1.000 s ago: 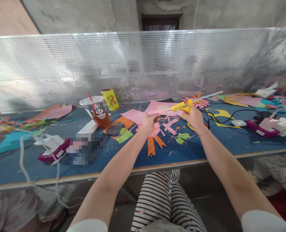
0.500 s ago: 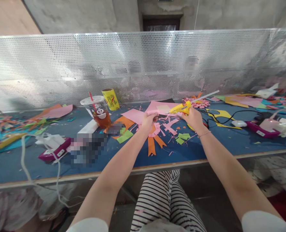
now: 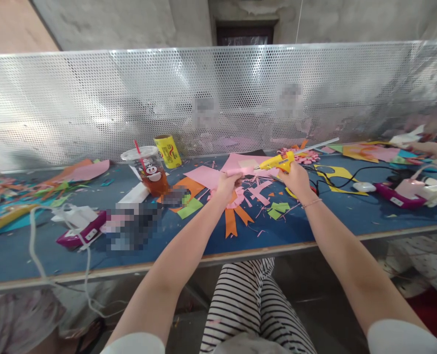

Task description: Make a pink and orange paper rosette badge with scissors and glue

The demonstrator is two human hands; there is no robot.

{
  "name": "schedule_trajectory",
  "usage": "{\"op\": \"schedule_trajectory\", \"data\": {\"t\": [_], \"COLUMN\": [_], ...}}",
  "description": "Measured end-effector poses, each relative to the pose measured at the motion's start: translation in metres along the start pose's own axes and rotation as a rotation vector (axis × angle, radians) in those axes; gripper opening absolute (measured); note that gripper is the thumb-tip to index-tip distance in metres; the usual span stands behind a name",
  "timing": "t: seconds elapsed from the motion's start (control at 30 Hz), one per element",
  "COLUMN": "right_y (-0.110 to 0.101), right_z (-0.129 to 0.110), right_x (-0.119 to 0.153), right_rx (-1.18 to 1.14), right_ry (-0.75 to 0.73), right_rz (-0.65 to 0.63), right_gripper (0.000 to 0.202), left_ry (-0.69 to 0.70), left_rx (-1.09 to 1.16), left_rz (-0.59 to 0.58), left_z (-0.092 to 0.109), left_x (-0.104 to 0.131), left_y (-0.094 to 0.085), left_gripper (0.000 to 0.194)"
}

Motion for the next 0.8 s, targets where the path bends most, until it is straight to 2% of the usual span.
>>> {"op": "schedule_trajectory", "data": {"t": [0.43, 0.57, 0.67, 0.8], "right_y": [0.000, 0.001, 0.004, 0.008], "right_z": [0.004, 0.006, 0.016, 0.040], "right_x": [0.000, 0.001, -0.001, -0.004], "right_rx": [-0.102, -0.156, -0.178, -0.180], "right_ry": [0.054, 0.089, 0.177, 0.246], "right_rz": [0.023, -0.005, -0.051, -0.065], "right_gripper": [0.035, 0.046, 0.058, 0.060], "left_ry": [0.019, 0.011, 0.000, 0.011], "left_rx": [-0.025, -0.033, -0.044, -0.041], "left_rz": [-0.008, -0.001, 0.008, -0.009], "left_z": [-0.001, -0.001, -0.001, 0.000], "left_x": [-0.002, -0.002, -0.002, -0.002], "left_y": [-0.001, -0.001, -0.003, -0.003], "left_gripper": [0.014, 0.014, 0.014, 0.014]}}
Point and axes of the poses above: each hand's wrist, its own x-axis away from the middle knuckle, its own y-axis out of the palm, z = x × y, the point moved 6 cm from there along -x, towards the middle knuckle, and after that the axes turned 8 degrees about -x, right-handed, at the moved point
